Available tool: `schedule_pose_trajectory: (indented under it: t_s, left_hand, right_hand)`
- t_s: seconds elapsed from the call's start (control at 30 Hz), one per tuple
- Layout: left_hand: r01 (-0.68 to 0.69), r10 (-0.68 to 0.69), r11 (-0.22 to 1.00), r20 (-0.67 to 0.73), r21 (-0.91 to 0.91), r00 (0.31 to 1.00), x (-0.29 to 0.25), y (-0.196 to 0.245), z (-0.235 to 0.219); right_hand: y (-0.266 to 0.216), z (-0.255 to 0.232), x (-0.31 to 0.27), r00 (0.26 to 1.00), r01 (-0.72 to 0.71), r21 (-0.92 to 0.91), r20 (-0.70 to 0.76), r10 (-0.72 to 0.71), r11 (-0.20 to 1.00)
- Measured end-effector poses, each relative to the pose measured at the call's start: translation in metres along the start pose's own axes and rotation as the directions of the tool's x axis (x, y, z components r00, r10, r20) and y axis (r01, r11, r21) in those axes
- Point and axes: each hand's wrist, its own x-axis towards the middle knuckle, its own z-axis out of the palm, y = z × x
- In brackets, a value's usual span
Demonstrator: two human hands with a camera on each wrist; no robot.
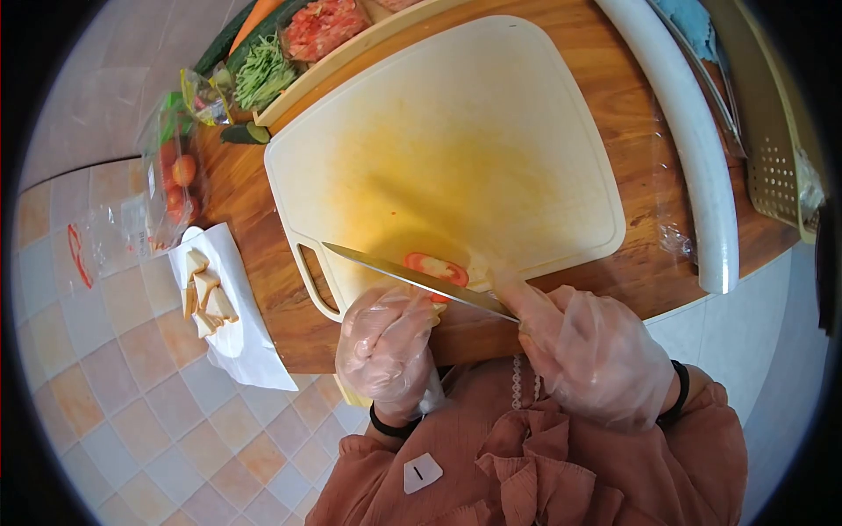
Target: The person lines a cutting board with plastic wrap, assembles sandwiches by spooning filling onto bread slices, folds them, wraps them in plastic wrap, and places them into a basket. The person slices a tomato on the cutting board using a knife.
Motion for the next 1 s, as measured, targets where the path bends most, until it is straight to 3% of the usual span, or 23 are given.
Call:
schedule_pose_trajectory:
  t_s: [0.4, 0.5, 0.77, 1.0]
  left_hand:
    - [-0.052, 0.051, 0.998, 0.037, 0.019, 0.998, 0.0011, -0.0017, 0.0026]
    - [-0.033, 0.034, 0.997, 0.020, -0.064, 0.999, -0.0001, -0.0034, 0.0052]
    - [-0.069, 0.068, 0.998, 0.047, 0.001, 0.997, 0.0014, -0.0020, -0.0006]
    - [-0.040, 0.039, 0.999, 0.046, 0.020, 0.998, -0.0008, 0.0004, 0.0010]
  right_hand:
    - [0.0004, -0.0059, 0.0036, 0.997, -0.008, 0.018, 0.073, 0.007, 1.000]
    - [0.0017, -0.0046, 0.0021, 0.999, 0.010, -0.046, 0.050, -0.008, 0.999]
    - [0.0005, -0.0034, 0.0048, 1.000, -0.002, -0.013, -0.019, 0.002, 1.000]
    - [0.0004, -0.0058, 0.0040, 0.999, 0.025, -0.081, 0.041, -0.022, 0.996]
